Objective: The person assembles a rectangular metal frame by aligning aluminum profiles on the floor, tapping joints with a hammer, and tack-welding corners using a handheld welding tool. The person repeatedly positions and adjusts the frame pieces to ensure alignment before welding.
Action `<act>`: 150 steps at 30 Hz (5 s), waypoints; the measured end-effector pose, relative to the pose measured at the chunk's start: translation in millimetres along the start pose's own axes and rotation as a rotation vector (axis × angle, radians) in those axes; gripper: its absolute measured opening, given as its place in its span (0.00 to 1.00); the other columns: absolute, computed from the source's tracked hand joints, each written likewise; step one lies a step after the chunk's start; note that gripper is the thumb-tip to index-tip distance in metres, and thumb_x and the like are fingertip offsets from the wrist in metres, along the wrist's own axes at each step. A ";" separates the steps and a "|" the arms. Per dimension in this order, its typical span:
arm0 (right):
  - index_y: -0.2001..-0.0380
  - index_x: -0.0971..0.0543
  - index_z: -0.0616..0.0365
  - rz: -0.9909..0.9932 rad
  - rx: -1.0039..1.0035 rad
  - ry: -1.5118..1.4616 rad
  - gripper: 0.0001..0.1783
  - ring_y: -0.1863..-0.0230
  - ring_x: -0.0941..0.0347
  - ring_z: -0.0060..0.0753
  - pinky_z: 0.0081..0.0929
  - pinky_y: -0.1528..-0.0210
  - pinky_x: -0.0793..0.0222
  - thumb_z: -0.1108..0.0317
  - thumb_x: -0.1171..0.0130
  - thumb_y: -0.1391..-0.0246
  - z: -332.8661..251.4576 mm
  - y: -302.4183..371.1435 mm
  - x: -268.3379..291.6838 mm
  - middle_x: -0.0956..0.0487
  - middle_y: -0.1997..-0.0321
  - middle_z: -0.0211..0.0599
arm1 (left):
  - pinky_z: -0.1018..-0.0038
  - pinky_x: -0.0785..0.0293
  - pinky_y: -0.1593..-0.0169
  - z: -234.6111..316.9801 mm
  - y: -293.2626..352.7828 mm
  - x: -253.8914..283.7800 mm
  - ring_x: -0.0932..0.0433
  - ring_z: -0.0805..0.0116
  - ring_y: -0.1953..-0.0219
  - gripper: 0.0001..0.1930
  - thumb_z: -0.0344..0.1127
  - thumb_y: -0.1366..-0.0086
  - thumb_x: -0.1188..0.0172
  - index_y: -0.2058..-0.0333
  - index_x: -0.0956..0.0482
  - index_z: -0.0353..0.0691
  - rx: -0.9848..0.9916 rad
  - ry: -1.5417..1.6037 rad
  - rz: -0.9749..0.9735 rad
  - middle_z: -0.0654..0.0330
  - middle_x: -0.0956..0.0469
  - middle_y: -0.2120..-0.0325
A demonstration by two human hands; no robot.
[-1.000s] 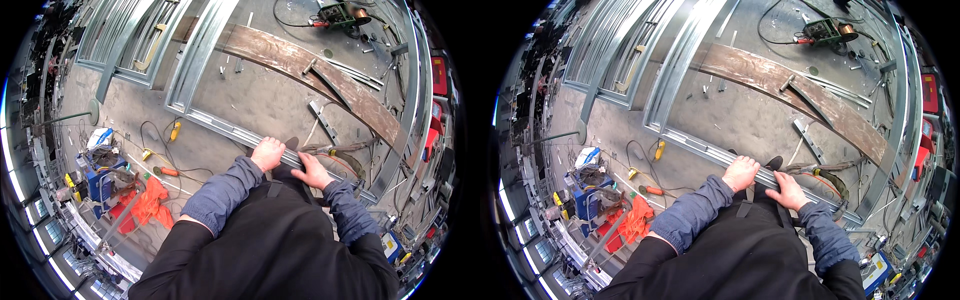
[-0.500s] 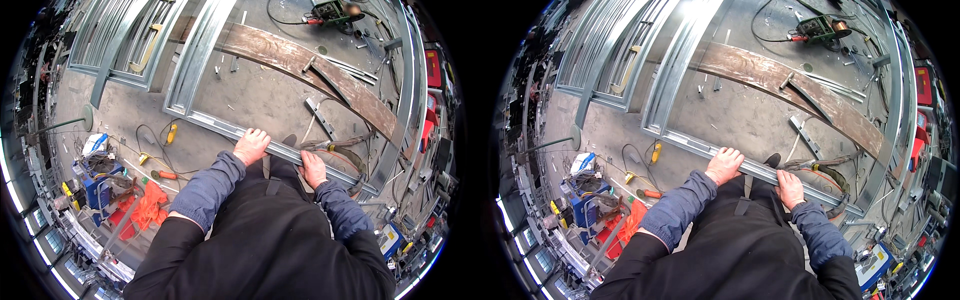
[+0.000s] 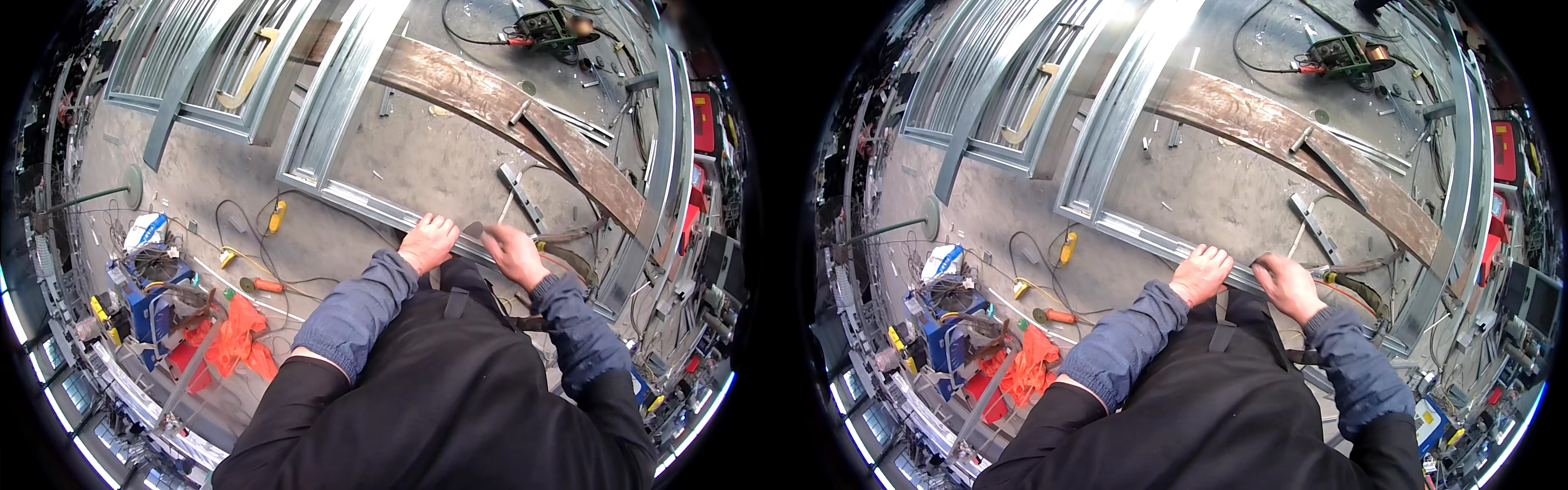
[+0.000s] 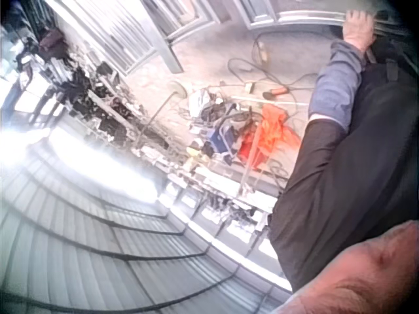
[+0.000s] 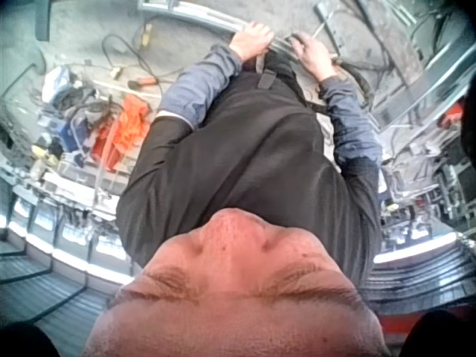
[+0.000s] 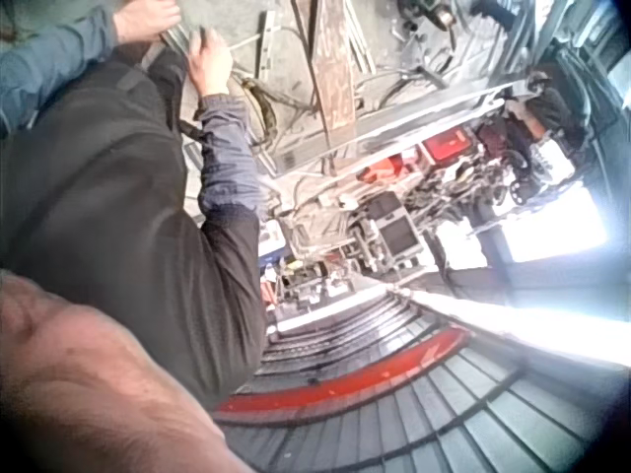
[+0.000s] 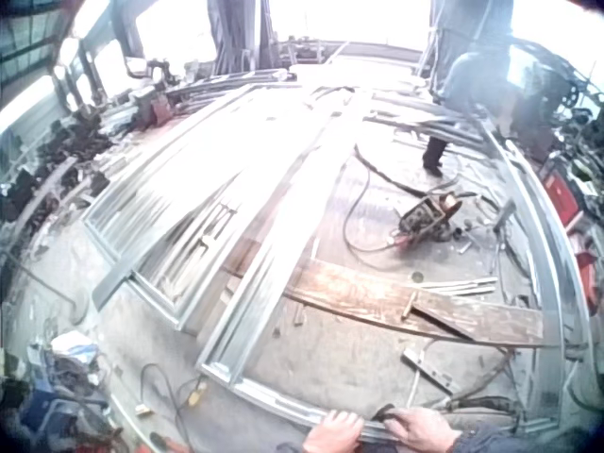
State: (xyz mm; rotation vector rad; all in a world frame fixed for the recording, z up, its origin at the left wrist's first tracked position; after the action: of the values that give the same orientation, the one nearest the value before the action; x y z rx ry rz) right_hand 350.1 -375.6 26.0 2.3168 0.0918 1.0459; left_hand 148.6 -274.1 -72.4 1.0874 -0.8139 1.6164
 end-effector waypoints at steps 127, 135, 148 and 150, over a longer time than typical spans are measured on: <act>0.36 0.26 0.56 -0.583 0.058 -0.991 0.26 0.58 0.19 0.27 0.30 0.60 0.20 0.49 0.41 0.25 -46.1 4.3 163.9 0.17 0.56 0.35 | 0.62 0.31 0.30 171.0 -102.5 100.0 0.26 0.61 0.37 0.34 0.41 0.33 0.26 0.34 0.29 0.35 0.177 1.748 -0.281 0.54 0.23 0.40; 0.33 0.27 0.59 -0.589 0.048 -0.862 0.29 0.63 0.22 0.21 0.27 0.60 0.21 0.49 0.42 0.24 -67.8 -23.3 143.3 0.17 0.55 0.33 | 0.50 0.35 0.28 39.1 -13.6 40.3 0.26 0.47 0.40 0.46 0.52 0.62 0.17 0.43 0.23 0.39 0.200 -0.101 0.023 0.51 0.24 0.46; 0.38 0.21 0.65 -0.697 0.036 -0.732 0.34 0.46 0.23 0.26 0.30 0.40 0.27 0.44 0.36 0.29 -61.1 -94.5 68.5 0.15 0.47 0.35 | 0.64 0.21 0.54 8.5 -7.1 -11.6 0.16 0.60 0.59 0.16 0.52 0.52 0.23 0.69 0.13 0.51 0.208 0.084 0.083 0.62 0.17 0.68; 0.37 0.21 0.64 -0.691 0.060 -0.717 0.34 0.44 0.23 0.27 0.30 0.38 0.27 0.44 0.36 0.29 -60.4 -99.8 65.3 0.15 0.46 0.35 | 0.63 0.21 0.53 7.9 -6.7 -7.5 0.16 0.58 0.59 0.16 0.51 0.52 0.23 0.67 0.13 0.51 0.217 0.152 0.049 0.62 0.17 0.67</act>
State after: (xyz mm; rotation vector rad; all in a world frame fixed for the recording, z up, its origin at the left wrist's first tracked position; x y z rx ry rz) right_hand 369.6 -245.0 46.7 2.2939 0.5856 -0.1353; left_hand 157.9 -281.9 -76.5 1.0857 -0.5790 1.8364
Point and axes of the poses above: each hand's wrist, its own y-axis away from the middle knuckle, its own x-axis out of the back of the hand, z = x × y, the point moved 1 cm from there along -y, towards the middle knuckle
